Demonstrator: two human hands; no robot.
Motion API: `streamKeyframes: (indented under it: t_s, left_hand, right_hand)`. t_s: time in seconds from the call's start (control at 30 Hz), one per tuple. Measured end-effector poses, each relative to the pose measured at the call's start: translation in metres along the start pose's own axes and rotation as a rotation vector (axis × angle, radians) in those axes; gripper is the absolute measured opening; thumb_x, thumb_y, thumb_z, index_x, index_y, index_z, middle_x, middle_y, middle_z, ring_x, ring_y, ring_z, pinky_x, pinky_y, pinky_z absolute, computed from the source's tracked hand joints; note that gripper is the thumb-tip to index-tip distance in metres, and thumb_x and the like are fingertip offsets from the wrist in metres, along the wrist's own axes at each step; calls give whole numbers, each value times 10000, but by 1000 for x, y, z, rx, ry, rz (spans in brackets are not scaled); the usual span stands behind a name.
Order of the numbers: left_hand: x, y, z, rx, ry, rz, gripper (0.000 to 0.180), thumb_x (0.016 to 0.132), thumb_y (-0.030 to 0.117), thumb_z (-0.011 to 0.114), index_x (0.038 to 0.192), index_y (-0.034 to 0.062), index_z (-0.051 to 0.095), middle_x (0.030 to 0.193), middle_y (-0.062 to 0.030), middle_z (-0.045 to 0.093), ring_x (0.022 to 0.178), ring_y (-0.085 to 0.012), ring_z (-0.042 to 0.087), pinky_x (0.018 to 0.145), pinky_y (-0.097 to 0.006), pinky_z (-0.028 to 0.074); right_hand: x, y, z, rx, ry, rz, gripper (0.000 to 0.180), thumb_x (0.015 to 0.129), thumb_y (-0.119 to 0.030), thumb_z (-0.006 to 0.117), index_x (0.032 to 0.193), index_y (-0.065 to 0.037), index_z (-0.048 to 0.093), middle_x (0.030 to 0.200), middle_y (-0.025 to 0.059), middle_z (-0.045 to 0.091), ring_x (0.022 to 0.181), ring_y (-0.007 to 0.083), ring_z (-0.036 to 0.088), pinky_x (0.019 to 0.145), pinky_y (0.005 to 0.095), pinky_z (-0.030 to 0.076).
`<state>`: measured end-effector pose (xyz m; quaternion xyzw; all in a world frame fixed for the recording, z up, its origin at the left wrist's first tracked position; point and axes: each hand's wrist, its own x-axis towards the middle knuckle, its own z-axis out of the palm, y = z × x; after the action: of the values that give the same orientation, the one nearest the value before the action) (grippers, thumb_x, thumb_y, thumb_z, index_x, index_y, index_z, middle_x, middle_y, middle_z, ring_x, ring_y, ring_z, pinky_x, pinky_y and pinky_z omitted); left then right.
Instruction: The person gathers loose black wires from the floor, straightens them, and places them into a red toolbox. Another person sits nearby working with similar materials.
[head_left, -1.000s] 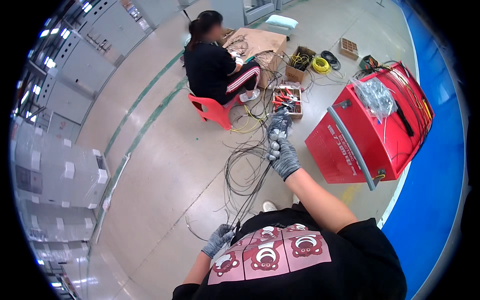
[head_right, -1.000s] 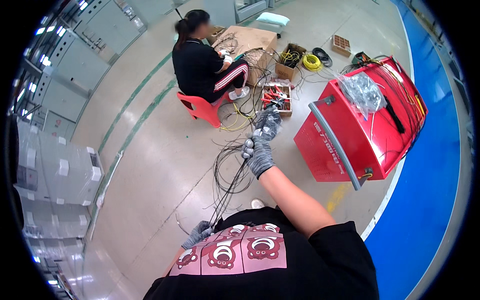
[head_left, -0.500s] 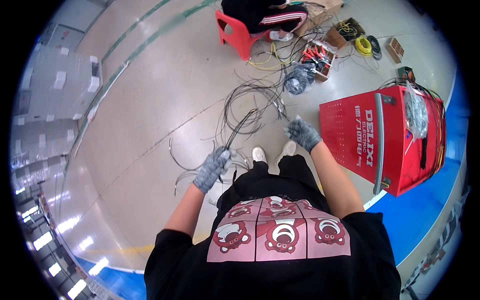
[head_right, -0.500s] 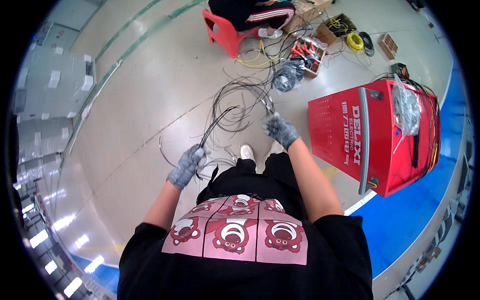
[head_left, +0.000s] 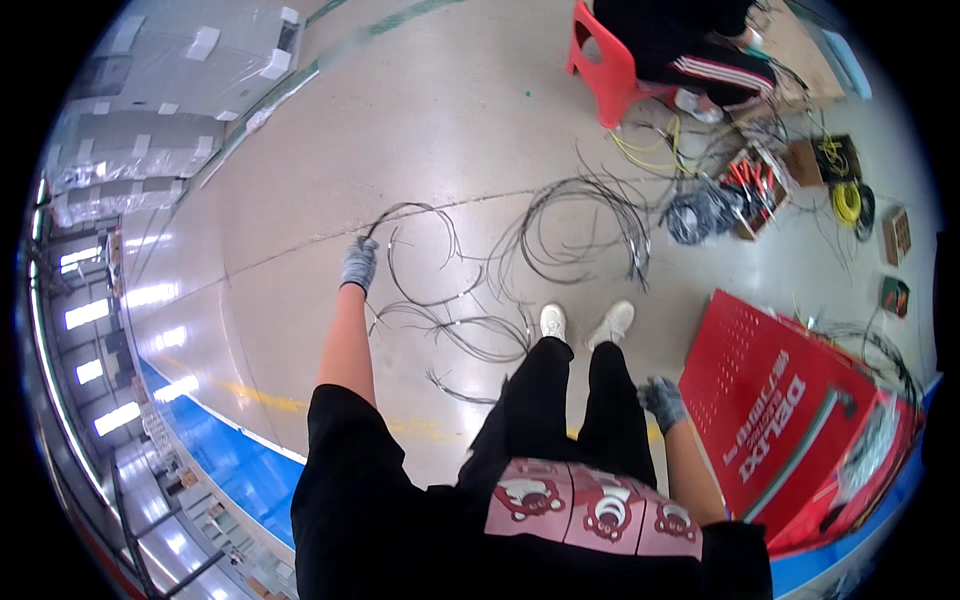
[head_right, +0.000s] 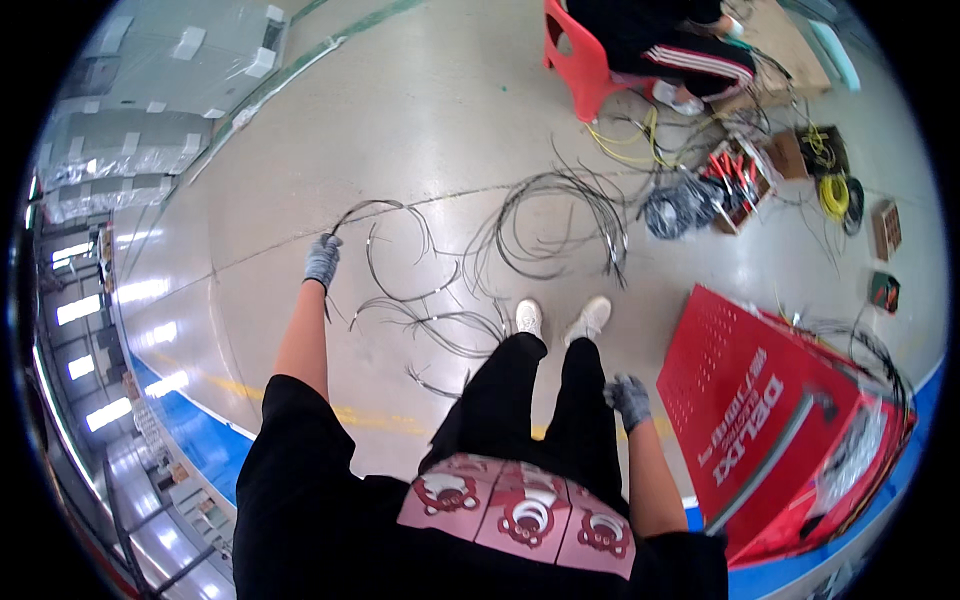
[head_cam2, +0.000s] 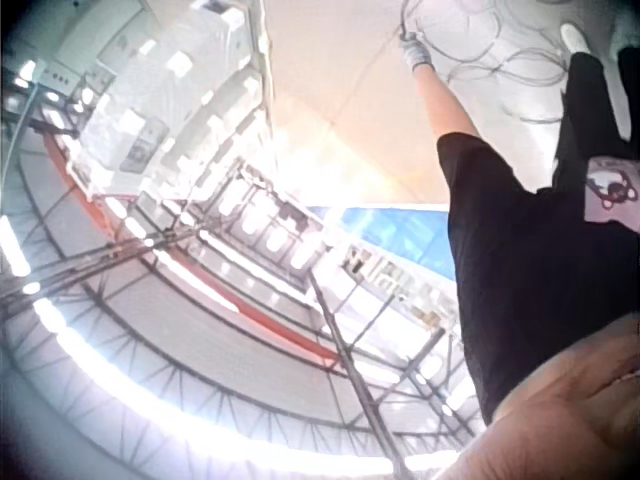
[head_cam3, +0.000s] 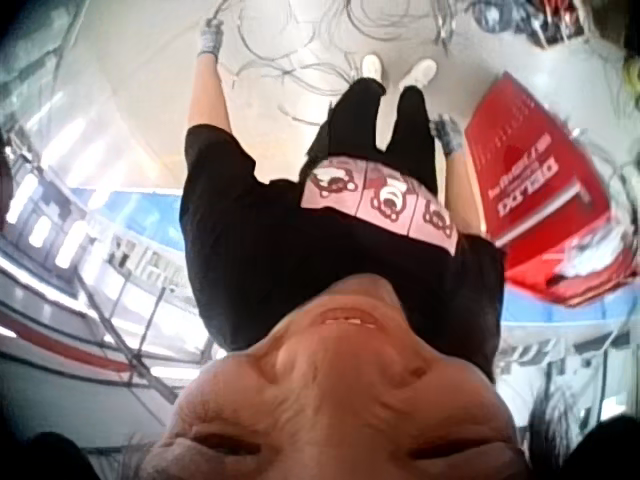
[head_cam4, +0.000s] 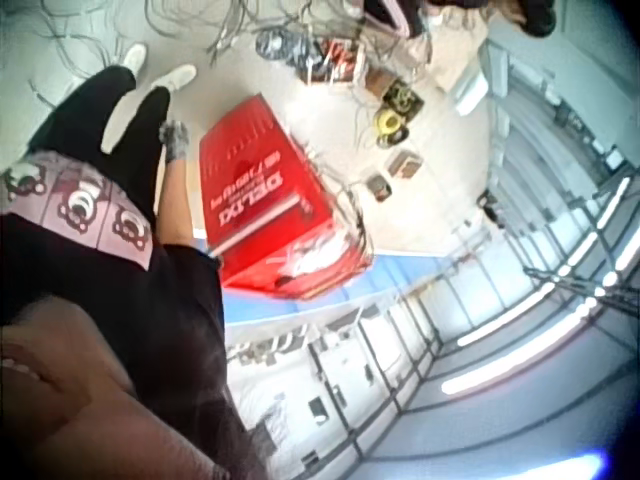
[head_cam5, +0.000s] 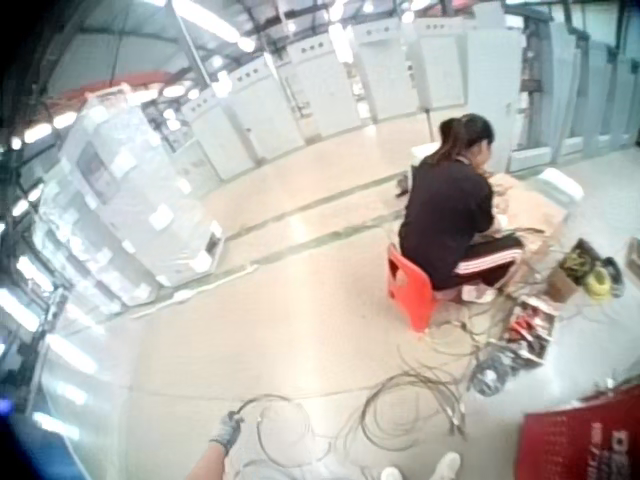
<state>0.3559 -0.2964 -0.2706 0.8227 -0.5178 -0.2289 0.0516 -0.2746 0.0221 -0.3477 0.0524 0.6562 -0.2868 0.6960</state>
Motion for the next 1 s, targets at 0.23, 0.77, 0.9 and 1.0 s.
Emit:
streamKeyframes:
  t_s: [0.23,0.77,0.9,1.0]
  left_hand:
    - [92,116,12,165,461,-72,330,922,314,421,1062,72,596,1029,-199,633,949,-385,598,806,-471,463]
    - [-165,112,336,69,-704,660,314,837,183,552,1129,68,552,1168,-135,543,1085,-313,493,948,-421,387]
    - [-216,76,328,94,-816,518,265,834,172,556,1083,88,588,1140,-110,561,1069,-302,513,945,-414,393]
    - [-206,80,333,129,-796,436,228,820,161,563,1031,92,610,1081,-101,590,1019,-301,537,914,-411,415]
  right_hand:
    - [52,17,-24,96,50,64,259,945,-266,500,1109,-68,527,882,146,648,700,235,643,575,331,527]
    - [167,-17,80,-216,116,45,255,922,-249,532,1068,-42,560,863,77,647,709,141,622,647,263,501]
    - [268,10,37,-385,92,-7,265,912,-264,561,1002,-16,585,842,56,620,738,115,587,690,251,489]
    - [327,-4,30,-514,230,-226,276,919,-196,545,1078,26,583,932,87,647,839,133,597,772,258,467]
